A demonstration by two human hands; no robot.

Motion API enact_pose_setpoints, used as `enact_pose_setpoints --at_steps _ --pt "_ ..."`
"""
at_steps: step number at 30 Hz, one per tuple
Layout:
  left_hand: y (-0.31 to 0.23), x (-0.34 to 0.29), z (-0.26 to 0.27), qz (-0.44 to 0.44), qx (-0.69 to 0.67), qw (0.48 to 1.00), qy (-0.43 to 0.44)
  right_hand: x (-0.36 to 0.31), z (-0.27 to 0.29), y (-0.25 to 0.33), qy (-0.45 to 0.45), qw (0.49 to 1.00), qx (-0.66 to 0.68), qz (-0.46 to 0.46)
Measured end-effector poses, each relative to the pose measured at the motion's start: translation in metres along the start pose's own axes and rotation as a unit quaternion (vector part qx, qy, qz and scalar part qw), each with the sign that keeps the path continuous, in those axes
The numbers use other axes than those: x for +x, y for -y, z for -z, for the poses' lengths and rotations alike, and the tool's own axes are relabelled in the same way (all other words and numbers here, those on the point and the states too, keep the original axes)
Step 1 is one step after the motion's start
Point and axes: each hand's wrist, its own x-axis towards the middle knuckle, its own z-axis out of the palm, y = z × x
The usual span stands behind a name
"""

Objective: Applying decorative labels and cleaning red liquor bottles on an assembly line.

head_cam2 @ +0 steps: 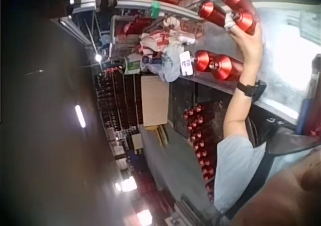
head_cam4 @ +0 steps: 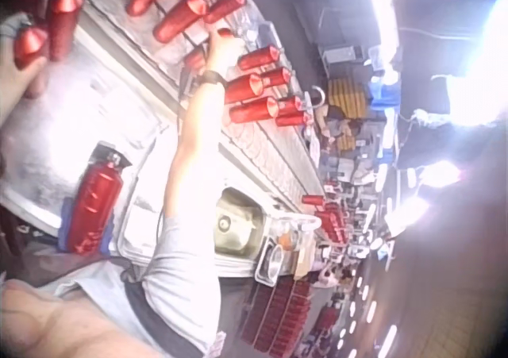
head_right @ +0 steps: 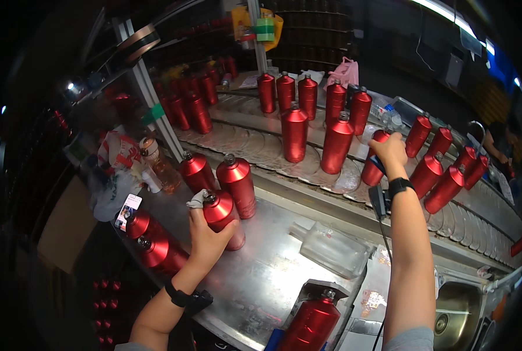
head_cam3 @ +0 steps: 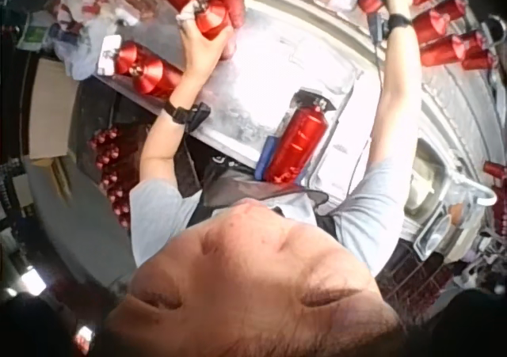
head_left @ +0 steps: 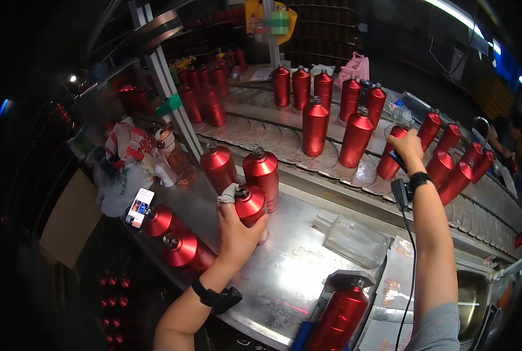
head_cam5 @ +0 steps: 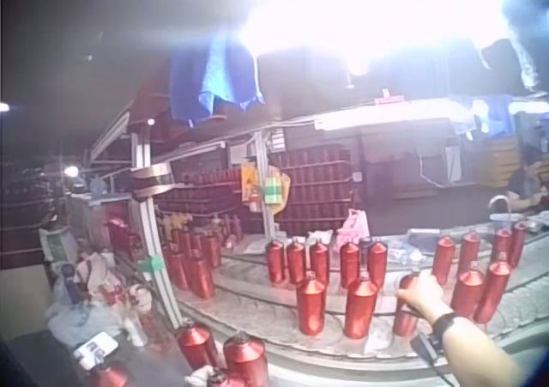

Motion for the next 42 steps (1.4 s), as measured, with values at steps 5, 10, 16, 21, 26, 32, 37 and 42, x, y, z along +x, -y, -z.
enact_pose_setpoints --at_steps 5,10,16,21,26,32,37,42 --pt "0.005 0.000 0.008 -0.009 -0.012 1.000 -0.007 -0.016 0.011 -0.033 -0.038 0.998 -0.007 0.046" --pt "0.013 -0.004 0.014 -0.012 -0.008 1.000 0.011 -0.065 0.064 -0.026 0.002 0.996 -0.014 0.089" --pt "0.017 -0.010 0.005 0.030 -0.001 0.999 -0.036 -0.148 0.123 0.023 0.108 0.953 0.098 0.265" --pt "0.017 -0.001 0.020 0.067 0.037 0.995 -0.071 -0.225 0.116 0.085 0.253 0.865 0.191 0.389" --pt "0.018 0.000 0.024 0.017 -0.006 0.997 -0.077 -0.261 0.075 0.118 0.318 0.830 0.129 0.440" --pt "-0.006 -0.026 0.068 -0.001 -0.008 1.000 -0.005 -0.288 0.061 0.141 0.318 0.829 0.117 0.445" --pt "-0.036 -0.046 0.135 -0.032 -0.097 0.994 0.044 -0.295 0.058 0.144 0.315 0.839 0.132 0.423" --pt "-0.041 -0.046 0.193 -0.054 -0.089 0.994 -0.045 -0.289 0.065 0.149 0.385 0.813 0.121 0.420"
